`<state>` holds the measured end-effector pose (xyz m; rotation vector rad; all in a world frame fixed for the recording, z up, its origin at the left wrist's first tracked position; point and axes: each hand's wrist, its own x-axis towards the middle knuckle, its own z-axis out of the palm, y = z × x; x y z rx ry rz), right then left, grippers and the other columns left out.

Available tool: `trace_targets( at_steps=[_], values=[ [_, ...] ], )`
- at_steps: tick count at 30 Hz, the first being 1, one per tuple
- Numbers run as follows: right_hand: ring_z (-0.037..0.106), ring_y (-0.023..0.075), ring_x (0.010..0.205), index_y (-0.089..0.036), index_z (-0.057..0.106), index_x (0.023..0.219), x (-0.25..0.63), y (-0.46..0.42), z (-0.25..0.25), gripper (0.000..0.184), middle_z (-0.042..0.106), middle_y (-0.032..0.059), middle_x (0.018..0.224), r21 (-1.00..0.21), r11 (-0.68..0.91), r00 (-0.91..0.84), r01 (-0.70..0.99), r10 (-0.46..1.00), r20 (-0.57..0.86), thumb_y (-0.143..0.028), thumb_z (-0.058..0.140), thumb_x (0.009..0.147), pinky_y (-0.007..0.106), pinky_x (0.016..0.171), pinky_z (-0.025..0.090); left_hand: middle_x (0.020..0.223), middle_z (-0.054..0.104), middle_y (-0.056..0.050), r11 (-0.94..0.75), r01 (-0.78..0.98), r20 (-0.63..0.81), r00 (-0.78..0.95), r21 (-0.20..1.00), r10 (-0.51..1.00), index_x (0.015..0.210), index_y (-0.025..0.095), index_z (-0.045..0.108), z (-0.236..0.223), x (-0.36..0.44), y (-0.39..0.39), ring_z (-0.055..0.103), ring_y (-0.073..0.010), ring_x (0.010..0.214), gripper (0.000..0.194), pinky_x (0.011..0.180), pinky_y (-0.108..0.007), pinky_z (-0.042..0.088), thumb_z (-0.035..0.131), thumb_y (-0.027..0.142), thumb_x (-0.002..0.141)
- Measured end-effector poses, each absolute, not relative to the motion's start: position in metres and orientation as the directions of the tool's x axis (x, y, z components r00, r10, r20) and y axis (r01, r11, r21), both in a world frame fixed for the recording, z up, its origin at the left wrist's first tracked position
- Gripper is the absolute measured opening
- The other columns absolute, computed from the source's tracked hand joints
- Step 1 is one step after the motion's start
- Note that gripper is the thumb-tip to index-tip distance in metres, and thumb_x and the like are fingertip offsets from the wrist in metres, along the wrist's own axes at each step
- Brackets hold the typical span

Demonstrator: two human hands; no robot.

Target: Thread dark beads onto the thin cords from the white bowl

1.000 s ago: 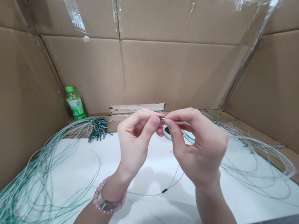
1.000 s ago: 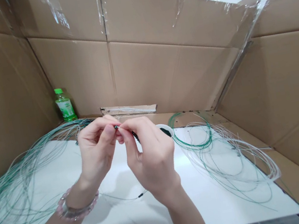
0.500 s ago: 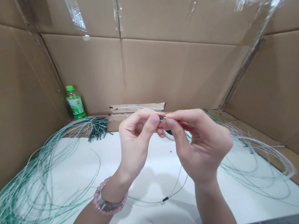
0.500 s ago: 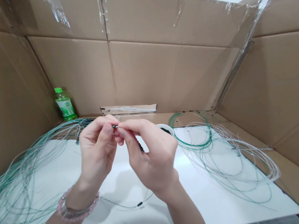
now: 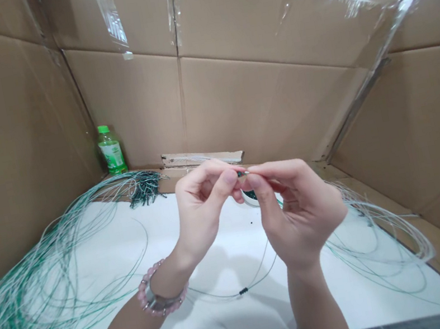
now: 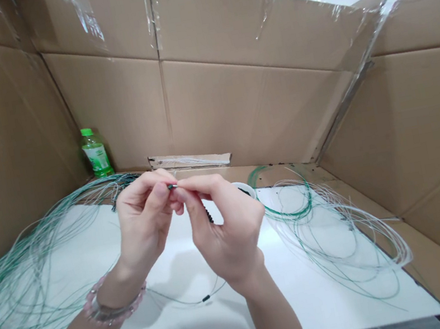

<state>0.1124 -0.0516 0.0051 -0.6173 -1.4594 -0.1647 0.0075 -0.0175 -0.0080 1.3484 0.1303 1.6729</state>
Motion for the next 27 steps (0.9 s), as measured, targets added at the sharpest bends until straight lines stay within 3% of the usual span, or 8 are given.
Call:
trace_targets(
  at_steps=[14, 20, 23, 27],
  values=[
    [0.066, 0.0091, 0.064, -0.02, 0.067, 0.088, 0.1151, -0.0514, 0.0059, 0.021, 0.068, -0.0034, 0.072, -0.28, 0.832, 0.089, 0.479, 0.271, 0.958, -0.001, 0.066, 0.077, 0.018, 0.059, 0.059, 0.068, 0.063, 0.002, -0.544, -0.59, 0.709, 0.071, 0.597, 0.702, 0.082, 0.022, 0.072, -0.0097, 0.0082, -0.0154, 0.058, -0.0034, 0.055, 0.012, 0.054, -0.011, 0.052, 0.063, 0.026, 0.088],
    [0.066, 0.0079, 0.064, -0.021, 0.067, 0.088, 0.1155, -0.0515, 0.0054, 0.022, 0.069, -0.0047, 0.075, -0.287, 0.832, 0.119, 0.474, 0.262, 0.958, -0.001, 0.067, 0.077, 0.017, 0.058, 0.058, 0.069, 0.062, 0.001, -0.675, -0.479, 0.775, 0.017, 0.561, 0.632, 0.078, 0.017, 0.07, -0.0082, 0.0087, -0.0155, 0.056, -0.003, 0.056, 0.011, 0.053, -0.012, 0.05, 0.064, 0.021, 0.087],
    [0.065, 0.0072, 0.064, -0.02, 0.067, 0.087, 0.1156, -0.0525, 0.0065, 0.021, 0.067, -0.0052, 0.073, -0.335, 0.848, 0.116, 0.41, 0.316, 0.942, -0.001, 0.065, 0.079, 0.017, 0.059, 0.057, 0.065, 0.059, 0.002, -0.716, -0.445, 0.798, -0.002, 0.538, 0.602, 0.074, 0.015, 0.068, -0.0066, 0.0092, -0.016, 0.056, -0.0024, 0.056, 0.013, 0.052, -0.01, 0.049, 0.064, 0.019, 0.086],
    [0.064, 0.0064, 0.062, -0.019, 0.066, 0.085, 0.1149, -0.0528, 0.0082, 0.016, 0.065, -0.0054, 0.07, -0.467, 0.848, 0.098, 0.25, 0.458, 0.884, -0.004, 0.062, 0.083, 0.017, 0.059, 0.057, 0.078, 0.063, 0.001, -0.745, -0.454, 0.824, -0.041, 0.488, 0.565, 0.086, 0.019, 0.072, -0.0096, 0.0108, -0.0143, 0.06, -0.0021, 0.061, 0.01, 0.056, -0.009, 0.052, 0.064, 0.014, 0.085]
  ],
)
